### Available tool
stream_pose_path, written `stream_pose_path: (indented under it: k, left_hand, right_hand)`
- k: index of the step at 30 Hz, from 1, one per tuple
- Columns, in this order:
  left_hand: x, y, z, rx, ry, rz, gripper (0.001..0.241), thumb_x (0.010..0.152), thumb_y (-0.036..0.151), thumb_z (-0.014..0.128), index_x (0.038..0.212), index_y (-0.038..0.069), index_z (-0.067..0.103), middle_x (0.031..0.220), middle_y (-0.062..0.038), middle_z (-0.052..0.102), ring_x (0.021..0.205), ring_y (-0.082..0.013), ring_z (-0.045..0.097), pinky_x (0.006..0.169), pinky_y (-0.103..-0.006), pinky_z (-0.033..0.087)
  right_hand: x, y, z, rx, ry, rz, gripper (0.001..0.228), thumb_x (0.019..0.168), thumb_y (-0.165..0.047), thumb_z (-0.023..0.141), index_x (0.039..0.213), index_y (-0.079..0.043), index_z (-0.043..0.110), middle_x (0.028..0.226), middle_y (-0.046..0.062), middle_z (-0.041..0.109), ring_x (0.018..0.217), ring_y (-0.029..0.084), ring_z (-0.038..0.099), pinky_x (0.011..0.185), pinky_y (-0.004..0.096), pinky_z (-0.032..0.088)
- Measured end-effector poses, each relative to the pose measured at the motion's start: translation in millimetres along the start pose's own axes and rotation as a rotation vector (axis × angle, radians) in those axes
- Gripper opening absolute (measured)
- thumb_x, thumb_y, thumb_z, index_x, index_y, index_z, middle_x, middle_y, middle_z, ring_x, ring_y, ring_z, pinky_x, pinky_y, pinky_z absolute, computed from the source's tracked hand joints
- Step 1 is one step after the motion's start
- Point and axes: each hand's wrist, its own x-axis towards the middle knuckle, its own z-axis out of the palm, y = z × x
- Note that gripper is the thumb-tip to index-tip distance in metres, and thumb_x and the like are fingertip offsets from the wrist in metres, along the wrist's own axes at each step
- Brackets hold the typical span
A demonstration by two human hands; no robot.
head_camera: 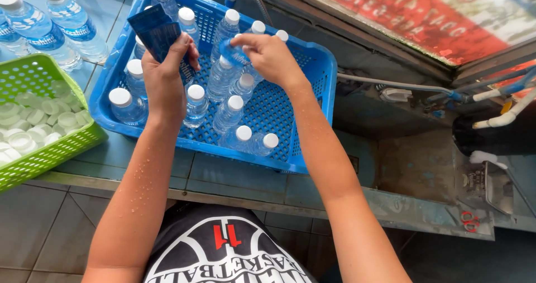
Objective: Applying plastic shrink-wrap seals to water bottle caps and using a heat gun to secure them.
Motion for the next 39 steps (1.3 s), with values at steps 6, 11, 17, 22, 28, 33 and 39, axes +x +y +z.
stream_pose_path:
  k: [6,11,17,22,28,33,39]
  left_hand:
    - [-7,12,-8,0.084,-0.074,0.046,0.031,0.113,0.040,0.059,0.107,0.011,0.071,0.090,-0.004,0.074,0.077,-0.0129,0.068,0.076,-0.0260,0.058]
    - [-4,1,-19,0.194,-0.119,0.142,0.023,0.115,0.027,0.063,0.107,0.008,0.074,0.087,-0.003,0.072,0.073,-0.0113,0.063,0.071,-0.0258,0.054]
    - [18,-24,-19,0.489,-0.169,0.265,0.030,0.101,0.016,0.086,0.131,0.014,0.079,0.080,0.001,0.066,0.071,-0.0092,0.056,0.066,-0.0288,0.048]
    - [28,-25,3,0.777,-0.335,0.536,0.067,0.099,0.033,0.095,0.155,0.016,0.062,0.140,-0.008,0.077,0.108,-0.0336,0.063,0.087,-0.0467,0.055]
    - [22,-25,11,0.795,-0.132,0.755,0.070,0.095,0.045,0.102,0.144,0.012,0.064,0.124,-0.009,0.077,0.106,-0.0310,0.063,0.087,-0.0471,0.058]
    - [17,-27,0,0.716,-0.230,0.533,0.079,0.093,0.047,0.098,0.153,0.012,0.059,0.121,-0.013,0.075,0.113,-0.0309,0.061,0.088,-0.0453,0.062]
    - [18,-16,-9,0.659,-0.360,0.383,0.078,0.090,0.042,0.100,0.153,0.016,0.061,0.126,-0.016,0.072,0.118,-0.0328,0.066,0.096,-0.0440,0.059]
  right_hand:
    - [28,19,41,-0.359,0.028,-0.188,0.018,0.107,-0.020,0.070,0.113,-0.011,0.084,0.107,0.007,0.082,0.102,0.030,0.074,0.086,0.051,0.052]
    - [32,19,62,-0.658,-0.021,-0.105,0.030,0.101,-0.041,0.085,0.105,-0.014,0.073,0.101,0.008,0.078,0.100,0.037,0.068,0.087,0.054,0.045]
    - [25,-18,22,-0.706,0.126,-0.205,0.027,0.100,-0.037,0.082,0.115,-0.016,0.075,0.097,0.005,0.080,0.096,0.028,0.073,0.089,0.047,0.051]
    - [6,-77,-31,-0.649,0.192,-0.223,0.030,0.103,-0.033,0.086,0.110,-0.010,0.069,0.094,0.013,0.069,0.088,0.036,0.066,0.066,0.052,0.053]
    - [-6,-109,-60,-0.655,0.284,-0.392,0.027,0.103,-0.019,0.085,0.124,-0.006,0.075,0.113,0.010,0.081,0.106,0.034,0.069,0.080,0.051,0.057]
    - [-17,-124,-77,-0.536,0.257,-0.463,0.030,0.107,-0.013,0.086,0.133,-0.002,0.073,0.121,0.014,0.076,0.113,0.035,0.068,0.086,0.049,0.058]
    - [-22,-122,-87,-0.333,0.147,-0.436,0.024,0.109,-0.003,0.083,0.131,-0.006,0.072,0.126,0.013,0.073,0.083,0.021,0.069,0.082,0.039,0.060]
